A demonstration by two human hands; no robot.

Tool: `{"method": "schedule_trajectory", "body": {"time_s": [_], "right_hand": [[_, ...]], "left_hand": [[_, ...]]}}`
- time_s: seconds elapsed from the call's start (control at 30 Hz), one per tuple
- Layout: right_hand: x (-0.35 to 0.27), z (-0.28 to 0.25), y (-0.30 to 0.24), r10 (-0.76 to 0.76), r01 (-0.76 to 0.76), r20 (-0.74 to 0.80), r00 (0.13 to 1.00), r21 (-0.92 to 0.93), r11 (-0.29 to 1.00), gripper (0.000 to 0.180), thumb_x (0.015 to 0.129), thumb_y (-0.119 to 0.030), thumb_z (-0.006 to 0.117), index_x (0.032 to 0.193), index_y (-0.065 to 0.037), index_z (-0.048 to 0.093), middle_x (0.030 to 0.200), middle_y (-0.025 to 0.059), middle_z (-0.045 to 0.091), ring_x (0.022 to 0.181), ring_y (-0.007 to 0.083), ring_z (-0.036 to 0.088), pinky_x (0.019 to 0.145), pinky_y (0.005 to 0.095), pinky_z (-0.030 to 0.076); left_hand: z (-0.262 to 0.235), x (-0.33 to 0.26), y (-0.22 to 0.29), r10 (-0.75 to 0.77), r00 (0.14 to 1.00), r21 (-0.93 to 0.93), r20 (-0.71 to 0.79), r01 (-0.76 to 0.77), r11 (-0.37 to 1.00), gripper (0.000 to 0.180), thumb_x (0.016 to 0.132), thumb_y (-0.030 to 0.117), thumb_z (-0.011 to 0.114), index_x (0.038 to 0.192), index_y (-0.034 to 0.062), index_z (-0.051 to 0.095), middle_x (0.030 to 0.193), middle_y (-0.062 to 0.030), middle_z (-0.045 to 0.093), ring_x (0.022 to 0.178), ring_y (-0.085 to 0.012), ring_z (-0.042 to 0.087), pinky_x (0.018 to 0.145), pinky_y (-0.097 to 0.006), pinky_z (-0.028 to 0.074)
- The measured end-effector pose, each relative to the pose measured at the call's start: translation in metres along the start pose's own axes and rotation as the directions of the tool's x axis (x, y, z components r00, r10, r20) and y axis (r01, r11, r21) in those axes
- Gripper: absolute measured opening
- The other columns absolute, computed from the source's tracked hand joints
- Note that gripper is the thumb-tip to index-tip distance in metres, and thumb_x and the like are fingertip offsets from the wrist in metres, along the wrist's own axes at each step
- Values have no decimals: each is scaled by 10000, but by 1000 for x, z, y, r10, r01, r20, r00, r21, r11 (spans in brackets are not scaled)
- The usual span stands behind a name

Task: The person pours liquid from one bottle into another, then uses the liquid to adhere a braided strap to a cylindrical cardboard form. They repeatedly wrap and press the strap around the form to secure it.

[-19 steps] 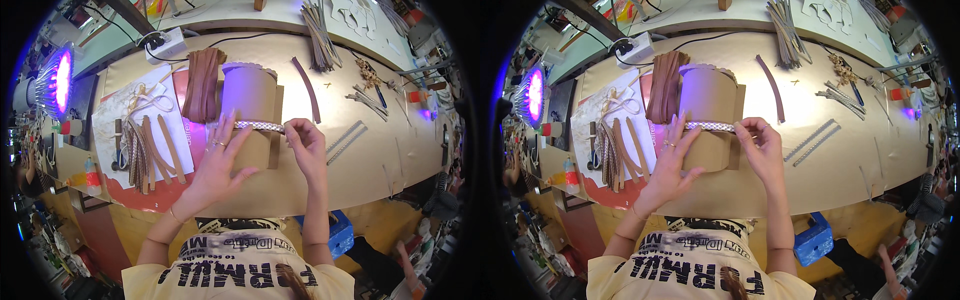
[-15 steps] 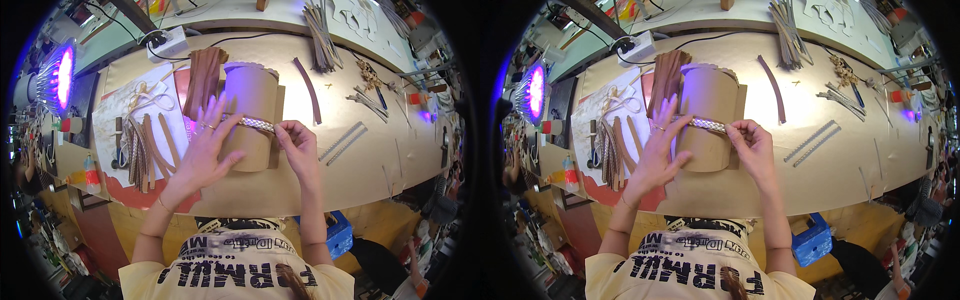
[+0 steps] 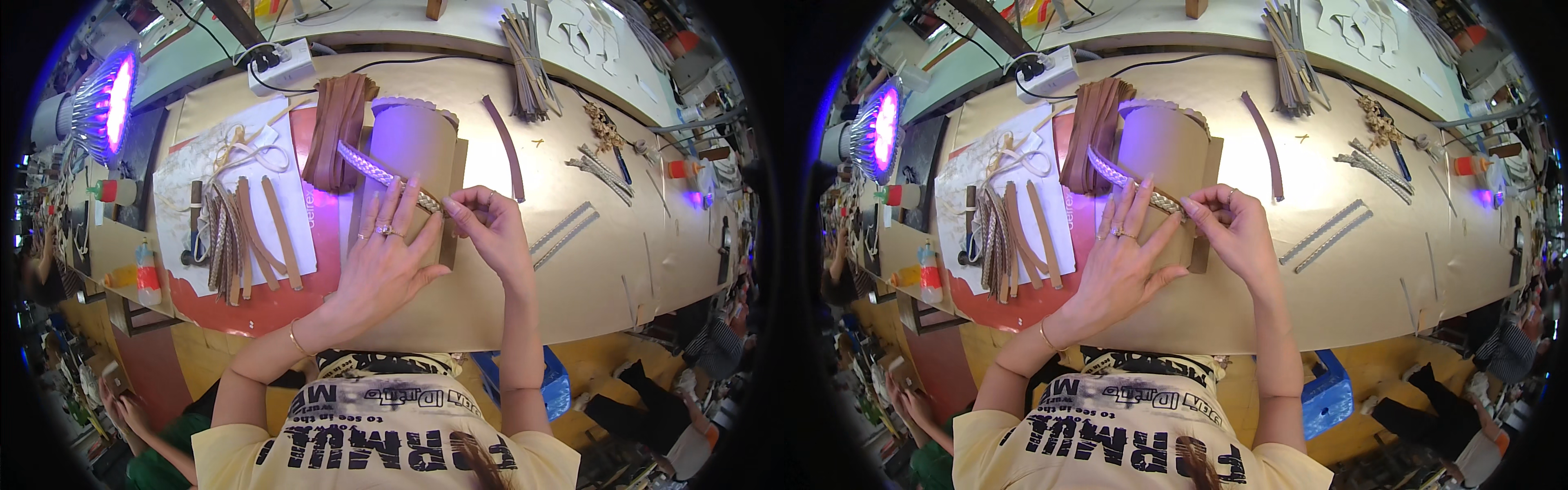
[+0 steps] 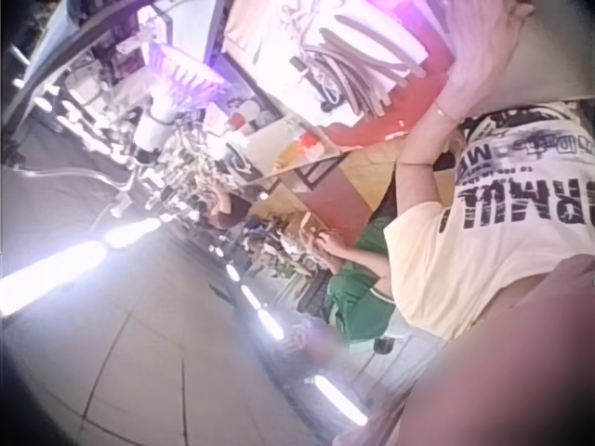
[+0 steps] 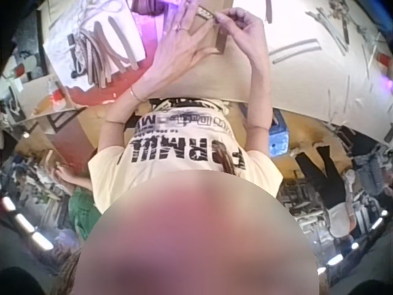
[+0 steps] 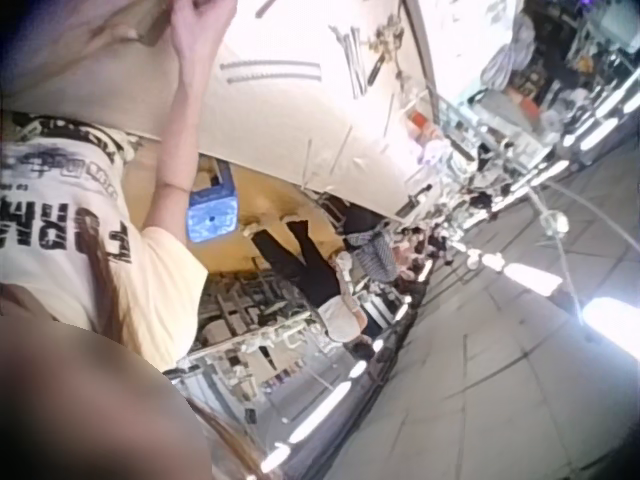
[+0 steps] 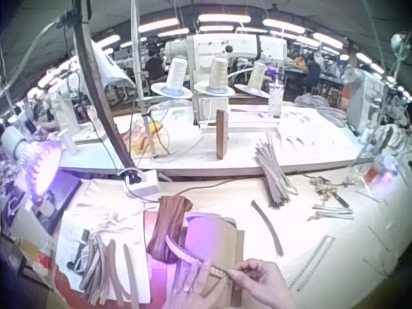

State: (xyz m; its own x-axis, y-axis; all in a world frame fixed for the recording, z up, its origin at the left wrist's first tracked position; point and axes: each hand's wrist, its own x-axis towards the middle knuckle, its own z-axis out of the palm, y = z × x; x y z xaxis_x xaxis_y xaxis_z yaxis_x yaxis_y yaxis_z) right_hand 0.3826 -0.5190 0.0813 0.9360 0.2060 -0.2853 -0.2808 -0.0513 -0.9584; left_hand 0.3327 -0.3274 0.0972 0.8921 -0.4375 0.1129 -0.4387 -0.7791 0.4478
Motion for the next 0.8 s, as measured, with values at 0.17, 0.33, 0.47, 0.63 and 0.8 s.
{"method": "schedule_trajectory", "body": {"time_s": [0.17, 0.33, 0.47, 0.63, 0.8], "right_hand": [[1, -1, 7, 16, -25, 77, 997, 115, 993, 221, 942, -178, 698, 1043, 10, 641, 852, -2, 645, 757, 39, 574, 706, 200, 491], [6, -5, 11, 8, -31, 123, 992, 189, 981, 181, 944, -173, 683, 1025, -18, 632, 880, 8, 646, 790, 63, 577, 711, 225, 481], [7, -7, 8, 37, -55, 124, 992, 140, 989, 181, 950, -183, 676, 1023, -22, 637, 862, 1, 645, 783, 66, 576, 703, 227, 479], [9, -6, 11, 53, -73, 145, 988, 140, 987, 179, 955, -186, 669, 1012, -19, 642, 862, -2, 646, 779, 66, 577, 702, 227, 483], [10, -4, 20, 52, -74, 153, 987, 142, 987, 170, 962, -170, 660, 1032, -17, 634, 862, 0, 645, 779, 64, 583, 705, 226, 491]], "left_hand": [[1, -3, -5, 48, 999, 45, 6, -48, 998, 674, 861, 495, 683, 1384, 95, 539, 1576, -295, 170, 1467, -482, 151, 1173, -586, 194], [6, -6, -8, 47, 999, 83, 13, -48, 995, 705, 858, 527, 673, 1404, 106, 522, 1578, -299, 158, 1471, -480, 139, 1167, -599, 192], [7, -5, -7, 53, 999, 95, -5, -52, 994, 722, 860, 553, 659, 1411, 110, 513, 1578, -299, 162, 1472, -476, 143, 1163, -605, 196], [5, -4, -5, 74, 997, 130, -26, -70, 989, 742, 849, 561, 665, 1403, 91, 514, 1569, -298, 193, 1465, -472, 176, 1166, -591, 206], [5, -4, -5, 83, 996, 174, -19, -78, 982, 769, 829, 585, 671, 1371, 56, 538, 1557, -301, 228, 1458, -465, 206, 1165, -586, 220]]}}
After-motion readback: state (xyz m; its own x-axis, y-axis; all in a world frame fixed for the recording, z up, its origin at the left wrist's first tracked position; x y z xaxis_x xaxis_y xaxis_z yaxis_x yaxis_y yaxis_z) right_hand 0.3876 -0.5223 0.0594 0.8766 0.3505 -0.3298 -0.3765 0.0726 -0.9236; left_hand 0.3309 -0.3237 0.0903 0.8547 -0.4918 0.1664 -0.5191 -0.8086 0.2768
